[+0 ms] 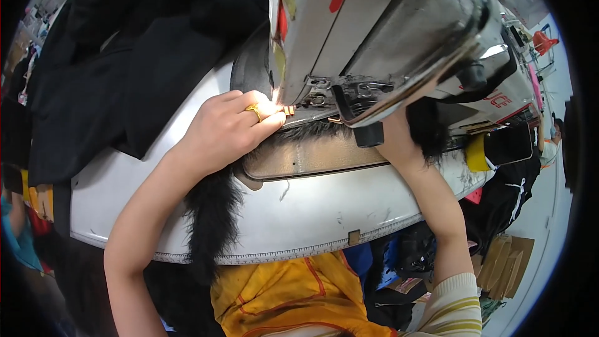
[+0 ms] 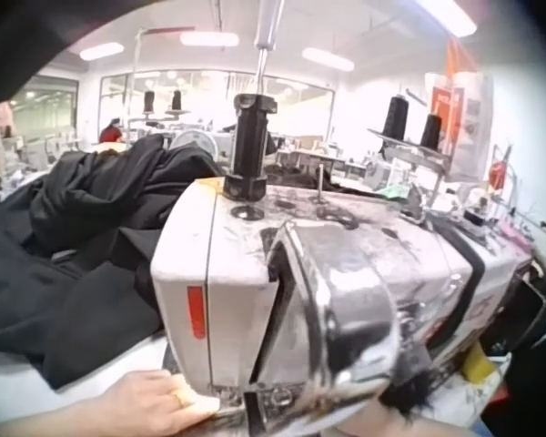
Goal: Sewing black fur onto a black garment using a sewing machine.
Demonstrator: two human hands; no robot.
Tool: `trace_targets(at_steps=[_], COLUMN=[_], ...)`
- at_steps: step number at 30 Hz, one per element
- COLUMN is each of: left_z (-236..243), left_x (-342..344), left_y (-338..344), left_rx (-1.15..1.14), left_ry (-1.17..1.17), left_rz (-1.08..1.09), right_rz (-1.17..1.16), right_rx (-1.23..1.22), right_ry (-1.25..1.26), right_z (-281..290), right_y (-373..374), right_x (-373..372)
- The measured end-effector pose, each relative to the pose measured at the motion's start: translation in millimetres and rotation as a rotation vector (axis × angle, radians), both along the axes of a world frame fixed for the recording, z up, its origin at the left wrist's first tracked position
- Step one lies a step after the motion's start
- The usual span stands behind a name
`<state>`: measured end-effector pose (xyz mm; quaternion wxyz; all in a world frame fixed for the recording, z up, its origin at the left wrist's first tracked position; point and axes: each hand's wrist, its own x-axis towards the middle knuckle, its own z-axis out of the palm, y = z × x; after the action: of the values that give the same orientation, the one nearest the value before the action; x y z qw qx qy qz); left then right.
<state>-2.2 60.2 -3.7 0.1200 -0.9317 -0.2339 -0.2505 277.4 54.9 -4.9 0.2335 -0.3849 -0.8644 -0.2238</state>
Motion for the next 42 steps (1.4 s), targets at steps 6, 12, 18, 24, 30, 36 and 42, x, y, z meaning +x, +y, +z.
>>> trace_targets(at_steps=[6,12,18,24,30,36,42], left_z=[0,25,10,16,17,19,12], left_x=[-2,-7,-22,-11,-21,-16,-4], left_y=[4,-18,-29,-36,-20,-35,-32], left_rx=[-0.011,0.037,-0.182,-0.209,-0.086,-0.279,-0.289], left_ry=[0.017,-0.234,-0.104,-0.065,-0.012,-0.025,-0.059], left_rz=[0.008,0.188,0.058,0.074,-0.060,0.037,-0.015], right_rz=[0.130,0.155,0.124,0.124,0.150,0.129,0.135], right_rx=[-0.226,-0.285,-0.241,-0.207,-0.401,-0.310,-0.287], right_ry=[0.149,0.174,-0.099,-0.245,-0.111,-0.150,-0.079], right_z=[-1,5,13,31,7,4,-7], right_y=[7,0,-19,-51,-28,-31,-27], right_x=[1,-2,9,-14,-19,-22,-20])
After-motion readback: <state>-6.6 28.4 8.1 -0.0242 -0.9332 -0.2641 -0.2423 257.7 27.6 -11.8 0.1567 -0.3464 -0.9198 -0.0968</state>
